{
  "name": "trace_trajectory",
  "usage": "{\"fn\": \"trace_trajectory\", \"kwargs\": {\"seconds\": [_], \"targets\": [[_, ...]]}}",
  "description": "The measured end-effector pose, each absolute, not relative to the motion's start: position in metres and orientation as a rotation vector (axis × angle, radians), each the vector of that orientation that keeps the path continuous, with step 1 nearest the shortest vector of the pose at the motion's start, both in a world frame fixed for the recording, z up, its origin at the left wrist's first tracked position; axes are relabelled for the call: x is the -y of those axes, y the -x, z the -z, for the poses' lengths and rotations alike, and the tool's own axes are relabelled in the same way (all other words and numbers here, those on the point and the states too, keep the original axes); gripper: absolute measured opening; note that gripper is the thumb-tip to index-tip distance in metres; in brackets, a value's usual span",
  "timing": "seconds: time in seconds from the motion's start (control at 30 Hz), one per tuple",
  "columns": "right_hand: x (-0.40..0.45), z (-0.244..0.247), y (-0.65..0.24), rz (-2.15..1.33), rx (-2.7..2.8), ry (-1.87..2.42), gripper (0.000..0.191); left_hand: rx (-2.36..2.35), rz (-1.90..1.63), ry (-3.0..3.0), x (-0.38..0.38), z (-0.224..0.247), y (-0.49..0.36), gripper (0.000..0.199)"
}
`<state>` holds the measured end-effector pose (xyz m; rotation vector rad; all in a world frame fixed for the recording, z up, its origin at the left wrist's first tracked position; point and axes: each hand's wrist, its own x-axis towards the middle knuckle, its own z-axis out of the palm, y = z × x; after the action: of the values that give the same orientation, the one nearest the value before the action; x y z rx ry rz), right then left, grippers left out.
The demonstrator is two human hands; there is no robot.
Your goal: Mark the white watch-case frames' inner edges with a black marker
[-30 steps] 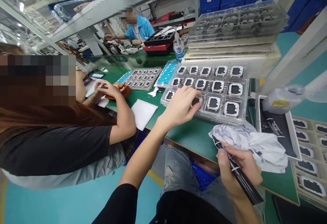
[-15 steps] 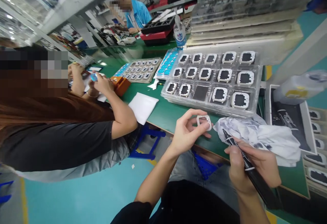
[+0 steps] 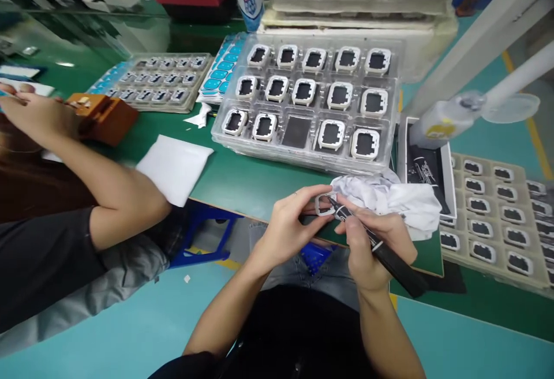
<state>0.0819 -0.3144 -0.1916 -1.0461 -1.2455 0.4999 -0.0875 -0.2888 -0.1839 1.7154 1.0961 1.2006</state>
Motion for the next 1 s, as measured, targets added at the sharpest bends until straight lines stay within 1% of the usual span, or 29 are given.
{"fn": "trace_trajectory", "kwargs": {"seconds": [0.17, 0.37, 0.73, 0.83, 0.93, 1.0], "targets": [[0.314, 0.191, -0.081, -0.486, 1.284, 1.033, 0.009, -1.11, -1.237, -1.827, 0.289, 0.182, 0.089, 0.043], [0.314, 0.19, -0.081, -0.46, 1.322, 1.063, 0.008, -1.144, -1.22, -1.83, 0.29, 0.181, 0.088, 0.041], [0.312, 0.184, -0.081, -0.341, 1.38, 1.069, 0.012, -1.204, -1.187, -1.927, 0.294, 0.178, 0.088, 0.039], [0.309, 0.182, -0.079, -0.238, 1.43, 1.051, 0.016, -1.218, -1.182, -1.962, 0.294, 0.179, 0.089, 0.039], [0.307, 0.179, -0.078, -0.06, 1.549, 0.988, 0.018, -1.213, -1.195, -1.978, 0.294, 0.181, 0.091, 0.04], [0.306, 0.178, -0.077, -0.024, 1.571, 0.967, 0.018, -1.202, -1.201, -1.974, 0.294, 0.181, 0.091, 0.042]]}}
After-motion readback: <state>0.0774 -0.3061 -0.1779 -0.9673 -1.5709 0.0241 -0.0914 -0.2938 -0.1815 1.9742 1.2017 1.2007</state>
